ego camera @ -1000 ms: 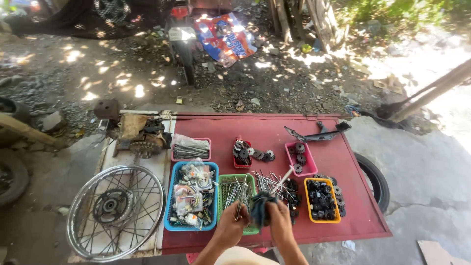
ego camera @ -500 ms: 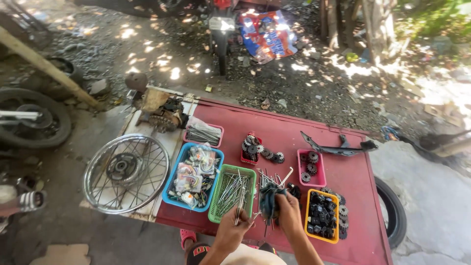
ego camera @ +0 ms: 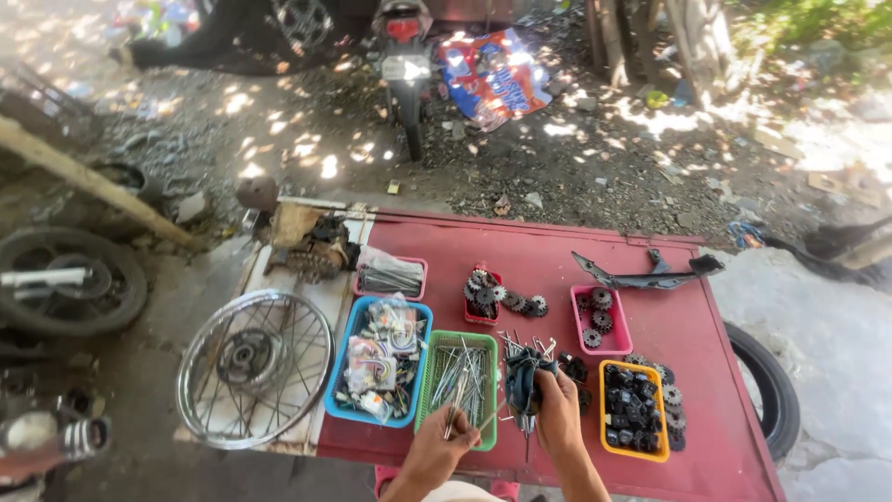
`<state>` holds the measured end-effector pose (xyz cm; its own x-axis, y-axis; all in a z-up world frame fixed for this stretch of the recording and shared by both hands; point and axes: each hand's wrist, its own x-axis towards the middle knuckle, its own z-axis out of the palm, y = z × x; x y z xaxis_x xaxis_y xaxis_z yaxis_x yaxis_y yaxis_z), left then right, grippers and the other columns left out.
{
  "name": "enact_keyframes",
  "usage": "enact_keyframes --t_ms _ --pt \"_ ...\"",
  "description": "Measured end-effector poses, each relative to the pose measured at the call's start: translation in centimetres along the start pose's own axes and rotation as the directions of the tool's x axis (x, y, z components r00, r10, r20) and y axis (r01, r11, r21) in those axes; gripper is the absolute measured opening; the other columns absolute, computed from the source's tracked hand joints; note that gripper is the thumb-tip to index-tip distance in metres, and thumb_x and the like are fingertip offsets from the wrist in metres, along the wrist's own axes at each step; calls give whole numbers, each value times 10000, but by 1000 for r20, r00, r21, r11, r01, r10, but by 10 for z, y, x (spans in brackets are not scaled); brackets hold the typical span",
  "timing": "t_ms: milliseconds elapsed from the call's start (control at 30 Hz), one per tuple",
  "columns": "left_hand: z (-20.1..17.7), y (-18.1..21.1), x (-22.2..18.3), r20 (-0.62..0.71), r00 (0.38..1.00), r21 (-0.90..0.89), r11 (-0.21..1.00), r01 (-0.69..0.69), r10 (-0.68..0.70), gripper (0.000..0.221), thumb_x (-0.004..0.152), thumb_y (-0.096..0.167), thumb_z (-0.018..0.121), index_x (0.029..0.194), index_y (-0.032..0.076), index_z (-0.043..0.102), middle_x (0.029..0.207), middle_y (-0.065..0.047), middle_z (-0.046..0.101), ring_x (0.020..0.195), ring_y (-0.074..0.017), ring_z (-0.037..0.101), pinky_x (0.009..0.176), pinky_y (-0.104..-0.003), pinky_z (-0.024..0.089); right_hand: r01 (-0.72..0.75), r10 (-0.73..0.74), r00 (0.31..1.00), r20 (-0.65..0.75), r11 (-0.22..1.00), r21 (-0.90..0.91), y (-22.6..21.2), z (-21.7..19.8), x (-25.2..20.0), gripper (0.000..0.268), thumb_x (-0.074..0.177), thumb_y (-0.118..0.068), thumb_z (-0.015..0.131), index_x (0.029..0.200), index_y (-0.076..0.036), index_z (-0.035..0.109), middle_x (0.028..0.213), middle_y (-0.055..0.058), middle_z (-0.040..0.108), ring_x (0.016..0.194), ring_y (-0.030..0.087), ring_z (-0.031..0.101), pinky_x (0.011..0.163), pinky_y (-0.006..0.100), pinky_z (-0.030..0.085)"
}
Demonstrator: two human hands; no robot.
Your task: Cleaning and sorting motorcycle wheel spokes using a cloth.
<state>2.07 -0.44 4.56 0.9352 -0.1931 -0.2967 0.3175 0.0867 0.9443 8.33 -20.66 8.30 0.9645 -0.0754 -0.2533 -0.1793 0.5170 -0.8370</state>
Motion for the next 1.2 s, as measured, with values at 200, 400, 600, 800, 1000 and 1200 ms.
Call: enact_keyframes --t_ms 200,400,600,800,1000,1200 --pt "-11 5 7 98 994 46 998 -47 42 297 830 -93 799 778 77 561 756 -56 628 713 -158 574 665 -270 512 57 -53 995 -89 997 45 18 15 -21 227 983 -77 519 893 39 691 695 92 642 530 130 495 474 277 421" --pt "-12 27 15 58 983 10 984 -177 177 373 696 -195 620 979 25 723 851 -31 716 725 -123 564 687 -259 482 -154 152 988 -35 923 -352 50 31 -38 214 947 -104 591 895 24 754 670 48 629 539 85 446 471 218 323" --pt "-26 -2 17 50 998 -199 980 -12 22 311 880 -165 688 798 72 504 764 -50 561 709 -154 539 705 -305 490 -4 23 998 56 948 -318 -4 61 -30 344 971 -12 440 1156 22 729 765 76 652 580 116 506 510 243 425" --pt "-37 67 9 -4 992 254 959 126 -130 285 985 362 620 1012 82 576 780 -48 579 510 -108 439 441 -275 369 -42 71 997 5 642 -766 0 65 -19 221 939 -115 524 996 20 690 763 77 700 624 158 574 552 297 497" --pt "-92 26 21 -139 978 114 979 171 -155 401 1062 296 364 896 80 658 856 -72 662 758 -168 553 737 -334 438 -265 81 963 -255 136 -955 2 46 -32 318 882 -247 526 1102 -103 704 1050 106 759 919 317 703 850 433 553" --pt "-87 29 19 69 981 -155 969 191 -182 316 1087 230 444 1110 58 708 758 -83 631 476 -98 369 365 -244 240 -165 74 985 -157 688 -707 4 72 -38 286 910 -61 568 1114 -6 760 746 78 724 582 157 609 514 287 500"
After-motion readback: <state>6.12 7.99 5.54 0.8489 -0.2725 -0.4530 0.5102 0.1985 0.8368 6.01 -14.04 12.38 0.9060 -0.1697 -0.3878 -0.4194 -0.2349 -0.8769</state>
